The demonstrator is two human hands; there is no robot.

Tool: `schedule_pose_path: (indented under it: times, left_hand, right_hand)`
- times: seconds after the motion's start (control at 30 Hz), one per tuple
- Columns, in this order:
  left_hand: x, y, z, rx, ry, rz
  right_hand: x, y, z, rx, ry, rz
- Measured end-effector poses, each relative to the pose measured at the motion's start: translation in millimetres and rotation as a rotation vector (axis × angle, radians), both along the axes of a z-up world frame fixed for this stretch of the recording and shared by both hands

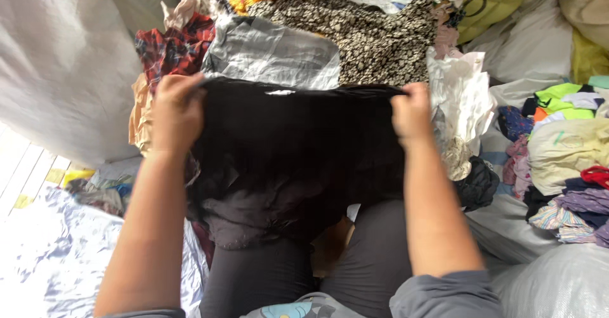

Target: The person sits on the floor surrounded by piles of clothes and sorts through them. They pick up a pink shirt, button it, and set it aside. They then pick up a light blue shirt, button it, and set it aside. Finally, they pick up a dark patterned shirt, button it, and set it aside.

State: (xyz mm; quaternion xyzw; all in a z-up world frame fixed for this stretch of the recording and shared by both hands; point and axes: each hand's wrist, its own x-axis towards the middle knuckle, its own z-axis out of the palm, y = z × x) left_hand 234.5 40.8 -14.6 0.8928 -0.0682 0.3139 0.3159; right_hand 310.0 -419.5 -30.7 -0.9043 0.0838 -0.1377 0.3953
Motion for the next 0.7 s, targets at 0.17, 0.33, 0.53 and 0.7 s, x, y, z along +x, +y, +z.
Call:
schedule_pose_path:
  times: [0.17, 0.33, 0.53, 0.7]
  left_hand:
    - [-64.2, -10.4, 85.5, -0.213, 0.243, -0.133]
    - [-83.2, 20.8, 93.6, 0.119, 0.425, -0.019]
    - [-106.2, 39.2, 77.3, 0.086, 0.284, -0.011]
    - [-133.6, 41.1, 120.5, -0.576, 0.427, -0.215]
  right_hand:
    - [-44.6, -67.7, 55.8, 0.317, -0.035, 0.438]
    - [-60.0, -119.9, 68.8, 0.105, -0.073, 0.150]
    - [-88.4, -146.4, 75.6, -0.048, -0.320, 0.114]
    - [-107.9, -159.2, 94.5, 0.262, -0.109, 0.058]
